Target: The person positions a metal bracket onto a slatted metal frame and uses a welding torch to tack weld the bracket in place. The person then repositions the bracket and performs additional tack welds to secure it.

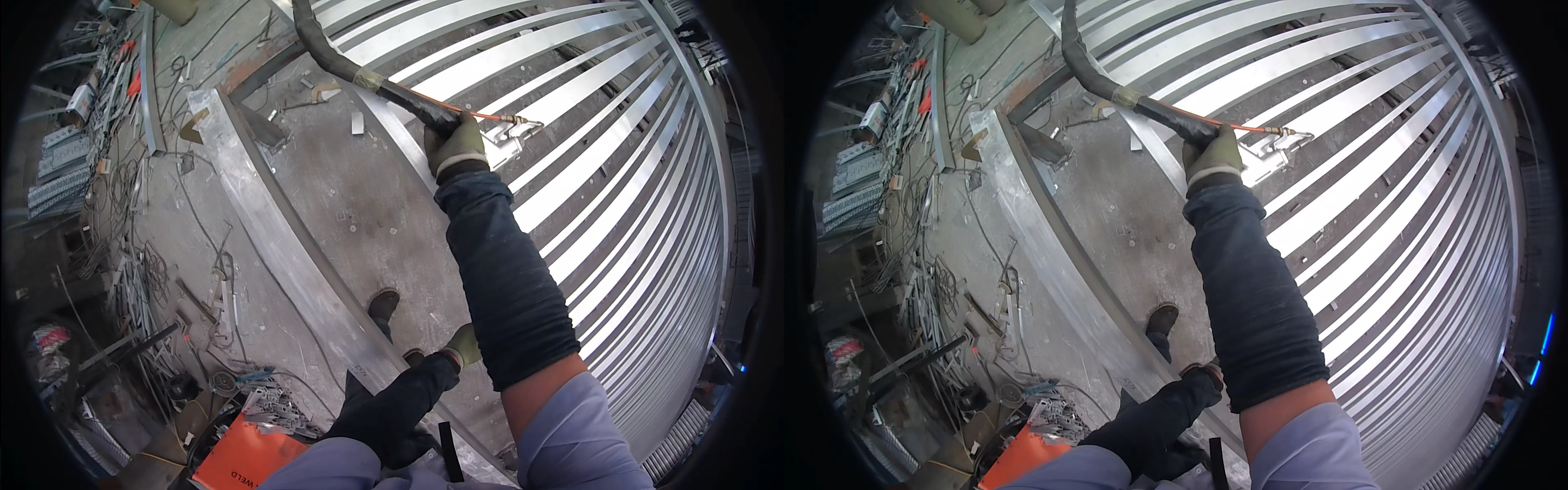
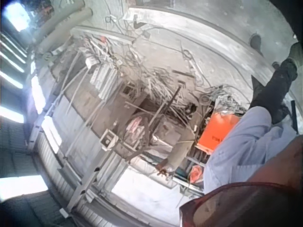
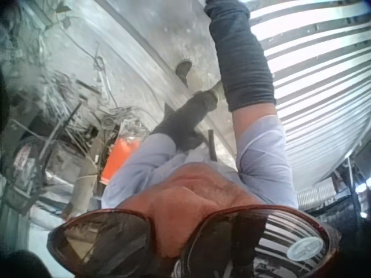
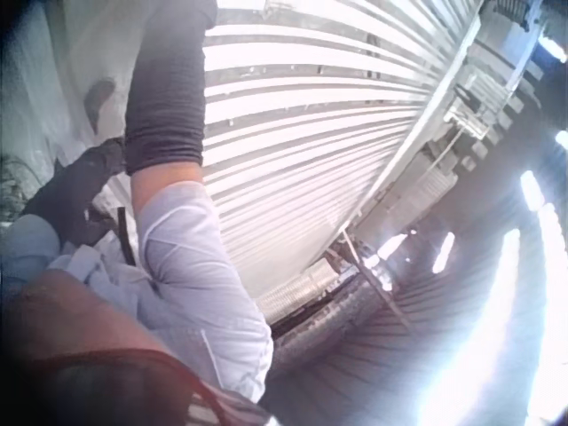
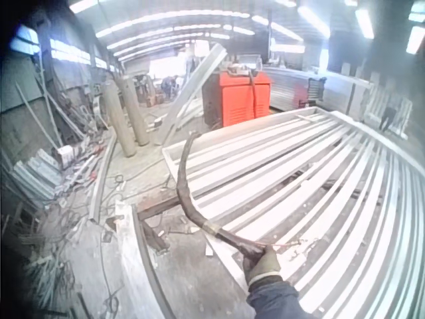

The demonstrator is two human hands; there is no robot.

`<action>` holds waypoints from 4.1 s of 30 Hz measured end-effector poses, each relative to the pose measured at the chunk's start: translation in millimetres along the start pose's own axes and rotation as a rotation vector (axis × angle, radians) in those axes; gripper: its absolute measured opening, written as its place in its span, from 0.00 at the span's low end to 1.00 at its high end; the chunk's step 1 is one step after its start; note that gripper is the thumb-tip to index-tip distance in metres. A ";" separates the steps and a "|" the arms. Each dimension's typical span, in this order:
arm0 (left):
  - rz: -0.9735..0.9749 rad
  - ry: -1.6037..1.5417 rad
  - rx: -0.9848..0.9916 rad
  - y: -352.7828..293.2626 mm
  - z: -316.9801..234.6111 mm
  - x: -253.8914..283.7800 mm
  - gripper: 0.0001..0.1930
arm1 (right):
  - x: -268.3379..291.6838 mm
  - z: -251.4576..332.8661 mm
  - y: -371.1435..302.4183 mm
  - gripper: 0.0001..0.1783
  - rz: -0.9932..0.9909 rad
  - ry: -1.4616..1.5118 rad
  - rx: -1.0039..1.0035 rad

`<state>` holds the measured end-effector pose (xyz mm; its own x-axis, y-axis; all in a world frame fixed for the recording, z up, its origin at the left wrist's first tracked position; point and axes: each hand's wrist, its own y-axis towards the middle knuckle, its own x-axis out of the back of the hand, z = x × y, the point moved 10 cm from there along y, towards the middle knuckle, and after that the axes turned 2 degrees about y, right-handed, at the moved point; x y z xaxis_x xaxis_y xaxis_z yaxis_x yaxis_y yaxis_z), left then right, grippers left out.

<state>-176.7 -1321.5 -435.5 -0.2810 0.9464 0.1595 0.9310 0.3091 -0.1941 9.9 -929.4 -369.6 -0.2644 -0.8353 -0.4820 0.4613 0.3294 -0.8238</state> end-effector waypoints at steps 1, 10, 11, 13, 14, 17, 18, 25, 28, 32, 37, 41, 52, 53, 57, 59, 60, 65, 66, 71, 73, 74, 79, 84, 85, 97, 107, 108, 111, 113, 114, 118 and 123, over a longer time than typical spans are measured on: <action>-0.034 -0.214 0.127 -3.7 8.6 10.1 0.20 | -0.3 0.0 -5.4 0.21 0.071 -0.036 0.030; -0.024 0.009 0.132 9.6 -5.1 61.0 0.26 | 26.9 135.5 -165.3 0.15 0.072 0.135 0.368; -0.066 -0.082 0.222 9.8 8.5 57.9 0.26 | 26.1 155.4 -174.8 0.14 0.155 0.152 0.461; 0.020 -0.049 0.282 14.9 -23.9 69.0 0.27 | 42.4 199.4 -191.6 0.14 0.283 0.212 0.597; 0.046 -0.032 0.322 12.9 -34.3 75.6 0.28 | 51.2 210.9 -211.5 0.14 0.254 0.216 0.595; 0.059 -0.086 0.374 17.2 -31.7 76.4 0.28 | 78.6 247.7 -267.5 0.12 0.399 0.225 0.644; 0.086 -0.093 0.413 15.4 -32.0 75.6 0.28 | 94.3 258.8 -291.7 0.10 0.431 0.182 0.662; 0.019 -0.136 0.417 13.8 -29.4 77.4 0.25 | 152.7 325.4 -432.6 0.15 0.592 -0.133 1.021; 0.030 -0.121 0.423 13.7 -31.0 78.1 0.25 | 158.5 332.3 -461.0 0.16 0.571 -0.288 1.087; 0.044 -0.097 0.410 15.3 -32.2 80.3 0.25 | 168.2 325.8 -445.5 0.16 0.499 -0.162 1.013; 0.073 -0.077 0.443 16.3 -29.2 81.4 0.26 | 151.5 319.5 -424.1 0.29 0.360 -0.174 1.049; 0.065 -0.120 0.439 16.1 -32.1 81.9 0.27 | 119.2 331.2 -418.0 0.21 0.655 -0.041 1.144; 0.052 -0.185 0.404 17.7 13.7 74.7 0.24 | 155.8 246.3 -417.8 0.11 0.802 0.248 0.791; 0.062 -0.056 0.274 22.5 6.1 78.2 0.24 | 165.5 226.0 -416.5 0.12 0.753 0.250 0.717; 0.018 -0.141 0.324 27.6 77.4 77.7 0.26 | 186.6 175.1 -431.5 0.20 0.762 0.201 0.630; 0.021 -0.159 0.345 39.8 73.8 75.5 0.27 | 194.7 176.4 -442.6 0.22 0.767 0.248 0.602; 0.015 -0.168 0.353 37.8 70.7 77.2 0.27 | 201.5 179.8 -447.6 0.20 0.748 0.262 0.590; 0.021 -0.224 0.375 28.5 46.3 73.6 0.30 | 213.4 195.7 -467.3 0.18 0.682 0.185 0.640; 0.023 -0.225 0.388 25.0 41.9 75.3 0.31 | 213.7 190.7 -461.9 0.18 0.666 0.155 0.649; 0.039 -0.169 0.419 16.6 -13.5 85.1 0.30 | 229.1 236.6 -421.3 0.17 0.332 -0.261 1.021; 0.008 -0.192 0.436 15.7 -18.6 82.9 0.28 | 224.3 254.9 -414.2 0.22 0.121 -0.787 1.223; 0.033 -0.187 0.446 15.6 -18.8 84.0 0.29 | 229.8 261.0 -398.6 0.23 0.168 -0.697 1.167; 0.055 -0.189 0.403 12.6 -20.5 81.4 0.29 | 220.6 261.4 -346.5 0.26 0.503 -0.148 0.758; 0.022 -0.125 0.400 12.1 -21.0 77.1 0.24 | 205.7 264.5 -303.5 0.24 0.104 -0.820 1.198; 0.032 -0.164 0.479 9.3 -28.4 76.9 0.20 | 213.6 263.8 -291.3 0.28 -0.005 -0.958 1.229; 0.028 0.007 0.319 12.3 -35.8 81.6 0.21 | 315.2 250.8 -167.1 0.44 -0.232 -1.418 1.085; 0.052 -0.140 0.465 16.0 -42.3 83.3 0.22 | 346.4 186.9 -153.1 0.25 -0.176 -0.061 0.119; 0.051 -0.125 0.470 16.1 -40.0 83.6 0.22 | 344.7 188.1 -160.3 0.26 -0.192 -0.105 0.097; 0.034 -0.110 0.480 14.6 -32.7 83.0 0.22 | 341.3 192.5 -185.3 0.29 -0.169 -0.307 0.051; 0.017 -0.138 0.480 12.5 -28.3 81.8 0.21 | 332.9 196.5 -214.0 0.29 -0.171 -0.503 0.092; 0.027 -0.118 0.478 13.0 -29.3 82.5 0.22 | 324.0 198.2 -227.6 0.32 -0.124 -0.642 0.162; 0.017 0.002 0.397 16.2 -51.0 91.5 0.22 | 297.3 178.5 -279.7 0.35 0.052 -1.274 0.464; 0.091 -0.026 0.436 18.2 -49.2 91.4 0.23 | 296.2 148.9 -279.5 0.39 0.109 -1.799 0.902</action>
<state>-174.0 -1234.0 -376.8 -0.2139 0.9718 0.0995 0.7687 0.2303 -0.5968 -71.2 -1334.4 -237.6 0.5086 -0.4217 0.7506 0.7747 0.6046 -0.1853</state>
